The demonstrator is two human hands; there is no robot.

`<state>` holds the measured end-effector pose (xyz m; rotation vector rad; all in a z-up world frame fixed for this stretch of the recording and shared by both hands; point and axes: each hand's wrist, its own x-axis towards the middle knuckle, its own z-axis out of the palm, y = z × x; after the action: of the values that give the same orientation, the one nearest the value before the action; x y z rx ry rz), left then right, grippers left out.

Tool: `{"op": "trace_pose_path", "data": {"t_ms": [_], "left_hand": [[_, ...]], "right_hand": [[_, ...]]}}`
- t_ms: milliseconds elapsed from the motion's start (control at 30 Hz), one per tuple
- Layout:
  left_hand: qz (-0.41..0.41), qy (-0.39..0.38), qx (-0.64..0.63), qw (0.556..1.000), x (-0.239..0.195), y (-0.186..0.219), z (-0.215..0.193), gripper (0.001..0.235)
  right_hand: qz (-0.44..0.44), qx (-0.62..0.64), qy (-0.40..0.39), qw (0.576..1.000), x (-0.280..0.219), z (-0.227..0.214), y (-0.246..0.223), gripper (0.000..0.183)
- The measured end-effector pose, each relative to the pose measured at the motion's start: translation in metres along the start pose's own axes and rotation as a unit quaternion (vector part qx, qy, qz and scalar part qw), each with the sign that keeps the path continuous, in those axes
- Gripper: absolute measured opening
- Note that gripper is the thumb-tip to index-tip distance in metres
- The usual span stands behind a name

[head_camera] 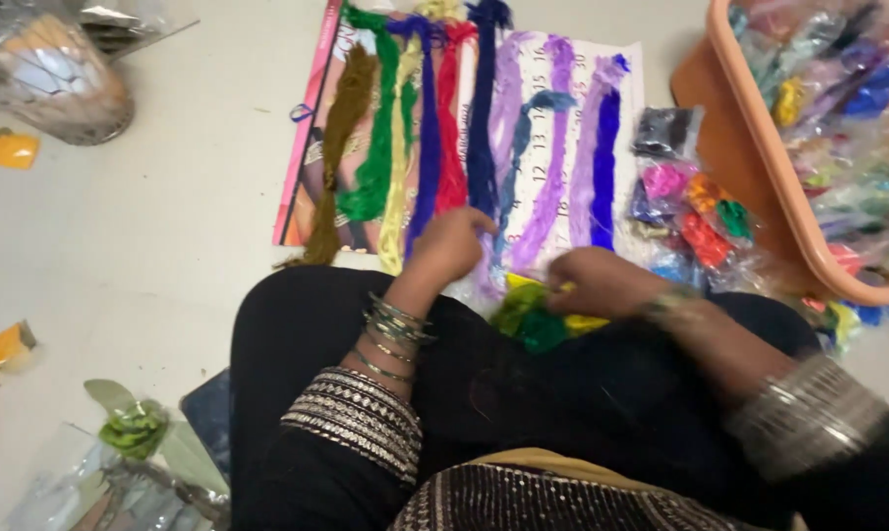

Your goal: The recorder is braiding colorful synthetic fibers and organizing them into bundles on a factory floor.

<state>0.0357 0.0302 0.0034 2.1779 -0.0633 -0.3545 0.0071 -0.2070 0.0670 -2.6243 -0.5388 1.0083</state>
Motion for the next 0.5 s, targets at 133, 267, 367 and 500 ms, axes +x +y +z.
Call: {"op": "trace_pose_path", "data": {"t_ms": [133, 267, 367, 500], "left_hand": [[0.122, -0.248, -0.090, 0.957, 0.017, 0.000, 0.048, 0.059], [0.209, -0.339, -0.108, 0.911, -0.004, 0.025, 0.075, 0.048], [0.206, -0.369, -0.189, 0.887, -0.030, 0.052, 0.049, 0.037], [0.106, -0.344, -0.345, 0.867, -0.064, 0.069, 0.012, 0.033]], "right_hand": [[0.087, 0.329, 0.005, 0.940, -0.075, -0.020, 0.002, 0.019], [0.082, 0.399, 0.103, 0.907, -0.108, -0.021, -0.007, 0.019], [0.057, 0.385, 0.163, 0.907, -0.118, -0.029, -0.017, 0.016], [0.004, 0.295, 0.201, 0.934, -0.136, -0.049, -0.040, 0.020]]}}
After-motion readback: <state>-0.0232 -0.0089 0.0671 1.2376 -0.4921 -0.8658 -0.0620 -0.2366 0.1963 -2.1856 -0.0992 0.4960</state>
